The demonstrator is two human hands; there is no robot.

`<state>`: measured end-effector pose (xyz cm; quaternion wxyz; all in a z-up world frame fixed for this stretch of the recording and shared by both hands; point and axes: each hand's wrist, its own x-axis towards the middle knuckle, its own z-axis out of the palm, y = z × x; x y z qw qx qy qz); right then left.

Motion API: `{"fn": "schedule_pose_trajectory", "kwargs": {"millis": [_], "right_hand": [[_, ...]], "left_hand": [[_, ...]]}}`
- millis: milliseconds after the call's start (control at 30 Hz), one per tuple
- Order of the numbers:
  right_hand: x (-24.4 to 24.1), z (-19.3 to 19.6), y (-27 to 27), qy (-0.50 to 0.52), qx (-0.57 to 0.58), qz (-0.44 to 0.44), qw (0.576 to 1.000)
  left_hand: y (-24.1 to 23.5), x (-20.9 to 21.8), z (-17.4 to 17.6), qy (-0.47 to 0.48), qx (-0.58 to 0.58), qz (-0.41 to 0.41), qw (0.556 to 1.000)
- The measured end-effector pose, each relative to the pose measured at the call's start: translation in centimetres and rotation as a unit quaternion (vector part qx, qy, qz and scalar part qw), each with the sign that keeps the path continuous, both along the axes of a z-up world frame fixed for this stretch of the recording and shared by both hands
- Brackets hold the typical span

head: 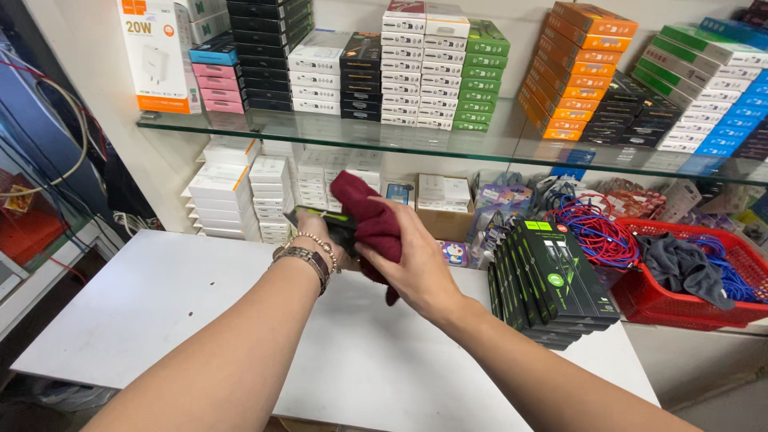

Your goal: The person wipes the surfaces of multiple small product boxes with a maroon cloth and then places them on a glass shelf. The person handles green, black, and white boxes one at a time, wiping each before stacking them on the shelf.

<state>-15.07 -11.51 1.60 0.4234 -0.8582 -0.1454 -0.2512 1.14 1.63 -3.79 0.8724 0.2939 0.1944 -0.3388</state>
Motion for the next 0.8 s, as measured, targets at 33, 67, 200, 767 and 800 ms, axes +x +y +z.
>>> {"fn": "schedule_pose_trajectory", "kwargs": {"millis": [33, 67, 200, 767, 800], "right_hand": [[-0.1, -0.1, 0.0, -0.032, -0.026, 0.014, 0.999], [-0.1, -0.1, -0.1, -0.037, -0.048, 0.013, 0.998], [0.0, -0.4, -0.9, -0.073, -0.119, 0.018, 0.990], [6.5, -3.0, -2.4, 0.008, 0.063, 0.004, 0.998], [6.9, -2.6, -2.9, 0.015, 0.060, -0.039, 0.997]], "left_hand": [[-0.3, 0.4, -0.8, -0.015, 0.001, 0.001, 1.000], [-0.7, 0.8, -1.5, -0.031, 0.002, 0.002, 1.000], [-1.1, 1.8, -1.7, -0.075, -0.029, -0.072, 0.994], [-0.8, -5.7, 2.0, -0.238, 0.122, -0.174, 0.948], [-0.4, -6.1, 2.6, -0.255, 0.125, -0.201, 0.937]]}}
